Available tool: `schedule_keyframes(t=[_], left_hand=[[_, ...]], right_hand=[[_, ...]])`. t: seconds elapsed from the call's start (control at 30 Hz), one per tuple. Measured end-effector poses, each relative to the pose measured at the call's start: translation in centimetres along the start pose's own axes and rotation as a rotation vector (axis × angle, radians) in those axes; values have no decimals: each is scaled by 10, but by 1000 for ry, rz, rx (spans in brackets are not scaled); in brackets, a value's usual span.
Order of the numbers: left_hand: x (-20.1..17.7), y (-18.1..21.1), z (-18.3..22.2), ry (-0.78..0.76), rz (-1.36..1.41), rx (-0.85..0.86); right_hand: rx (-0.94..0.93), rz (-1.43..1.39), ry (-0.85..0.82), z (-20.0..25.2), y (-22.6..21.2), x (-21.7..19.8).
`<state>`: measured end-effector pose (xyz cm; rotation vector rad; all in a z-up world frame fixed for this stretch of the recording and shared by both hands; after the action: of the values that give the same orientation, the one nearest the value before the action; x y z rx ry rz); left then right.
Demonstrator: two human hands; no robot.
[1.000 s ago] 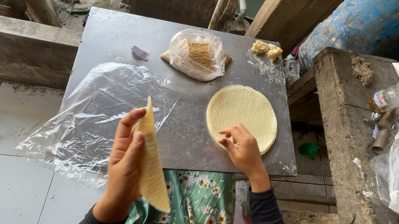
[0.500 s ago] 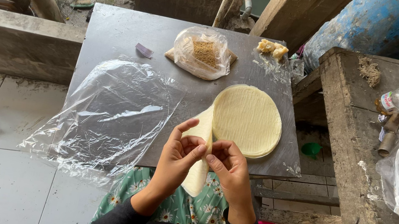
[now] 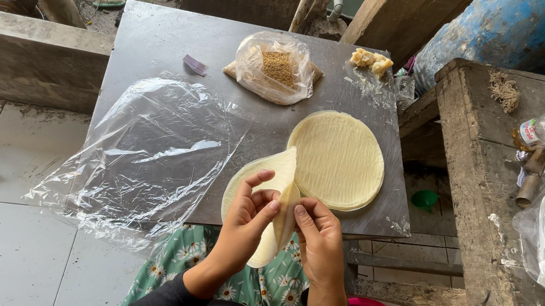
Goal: The person removes a stack of circular dough sheets from plastic packaging, separates the individual sheets by hand, and places them onto a metal table.
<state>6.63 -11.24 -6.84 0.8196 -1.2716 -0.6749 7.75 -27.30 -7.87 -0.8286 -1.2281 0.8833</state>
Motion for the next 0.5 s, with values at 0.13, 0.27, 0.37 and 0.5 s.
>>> schedule_keyframes(t=[0.13, 0.27, 0.37, 0.5], left_hand=[[2, 0, 3, -7, 102, -8], [3, 8, 6, 66, 223, -152], [2, 11, 2, 176, 298, -383], [5, 1, -2, 289, 334, -491]], right_hand=[[203, -219, -17, -6, 6, -8], [395, -358, 157, -20, 13, -10], [355, -307, 210, -25, 16, -7], [270, -206, 216, -9, 11, 10]])
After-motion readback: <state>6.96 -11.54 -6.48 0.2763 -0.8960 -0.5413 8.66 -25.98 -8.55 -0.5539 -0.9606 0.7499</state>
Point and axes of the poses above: each hand's wrist, its own z-axis away from the middle knuckle, its own x-axis out of the palm, y = z × x, the point moved 1 cm from there along -z, towards the middle knuckle, and after that the axes turned 13 degrees about y, right-handed, at the moved point
